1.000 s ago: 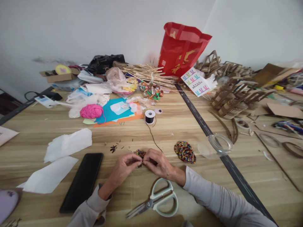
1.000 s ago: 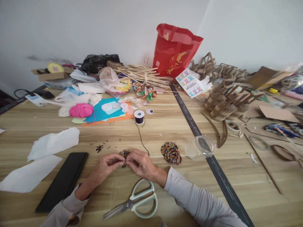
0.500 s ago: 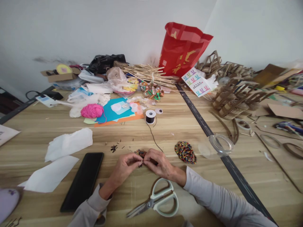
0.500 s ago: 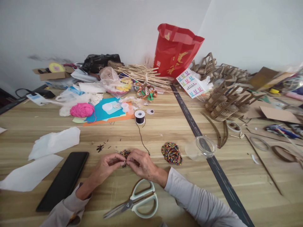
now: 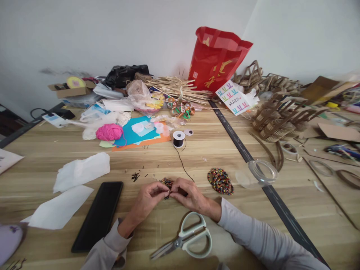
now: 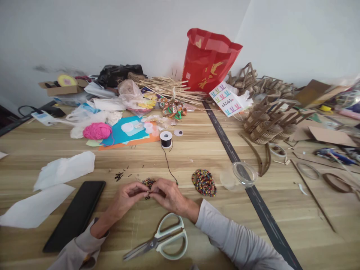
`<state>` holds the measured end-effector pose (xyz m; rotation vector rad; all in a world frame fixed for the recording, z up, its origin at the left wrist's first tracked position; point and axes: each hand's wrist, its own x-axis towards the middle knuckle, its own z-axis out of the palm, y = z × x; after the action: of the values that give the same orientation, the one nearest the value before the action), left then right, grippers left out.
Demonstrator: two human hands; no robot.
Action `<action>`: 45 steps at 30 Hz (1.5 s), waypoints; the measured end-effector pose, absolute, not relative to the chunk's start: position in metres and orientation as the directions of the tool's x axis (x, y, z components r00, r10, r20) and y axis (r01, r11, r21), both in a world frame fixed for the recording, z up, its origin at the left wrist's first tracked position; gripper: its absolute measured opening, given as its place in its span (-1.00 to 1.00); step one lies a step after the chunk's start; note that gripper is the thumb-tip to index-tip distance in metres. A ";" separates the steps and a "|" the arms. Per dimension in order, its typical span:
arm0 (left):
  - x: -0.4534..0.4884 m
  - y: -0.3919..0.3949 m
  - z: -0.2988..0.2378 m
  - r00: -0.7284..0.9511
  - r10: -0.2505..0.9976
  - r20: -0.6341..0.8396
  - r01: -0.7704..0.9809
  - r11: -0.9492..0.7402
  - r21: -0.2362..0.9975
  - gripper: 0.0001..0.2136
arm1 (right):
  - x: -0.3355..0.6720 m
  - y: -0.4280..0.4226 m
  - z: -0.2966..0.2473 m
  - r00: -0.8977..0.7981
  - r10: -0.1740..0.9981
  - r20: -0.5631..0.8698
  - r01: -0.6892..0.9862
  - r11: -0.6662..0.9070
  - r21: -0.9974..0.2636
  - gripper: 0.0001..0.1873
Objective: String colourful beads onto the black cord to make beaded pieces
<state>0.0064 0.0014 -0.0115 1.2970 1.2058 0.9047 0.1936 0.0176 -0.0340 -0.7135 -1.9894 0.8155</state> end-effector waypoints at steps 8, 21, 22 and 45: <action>0.006 0.001 -0.010 0.176 0.974 -0.142 0.168 0.113 0.979 -0.90 | 0.194 0.017 -0.032 -0.489 0.736 0.468 0.194 0.615 -0.764 -0.77; 0.004 0.001 -0.009 0.266 0.959 -0.099 0.235 0.036 0.971 -0.88 | 0.195 0.018 -0.028 -0.544 0.675 0.499 0.158 0.666 -0.729 -0.91; 0.004 0.002 -0.009 0.277 0.958 -0.080 0.252 0.008 0.968 -0.87 | 0.195 0.018 -0.027 -0.555 0.665 0.500 0.157 0.674 -0.722 -0.93; 0.003 0.000 -0.004 0.259 0.966 -0.004 0.301 -0.077 0.951 -0.87 | 0.197 0.016 -0.020 -0.528 0.698 0.484 0.154 0.639 -0.754 -0.89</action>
<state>0.0029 -0.0004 -0.0042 1.5742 1.2114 0.8744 0.1970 0.0161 -0.0203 -0.6641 -2.0364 0.8395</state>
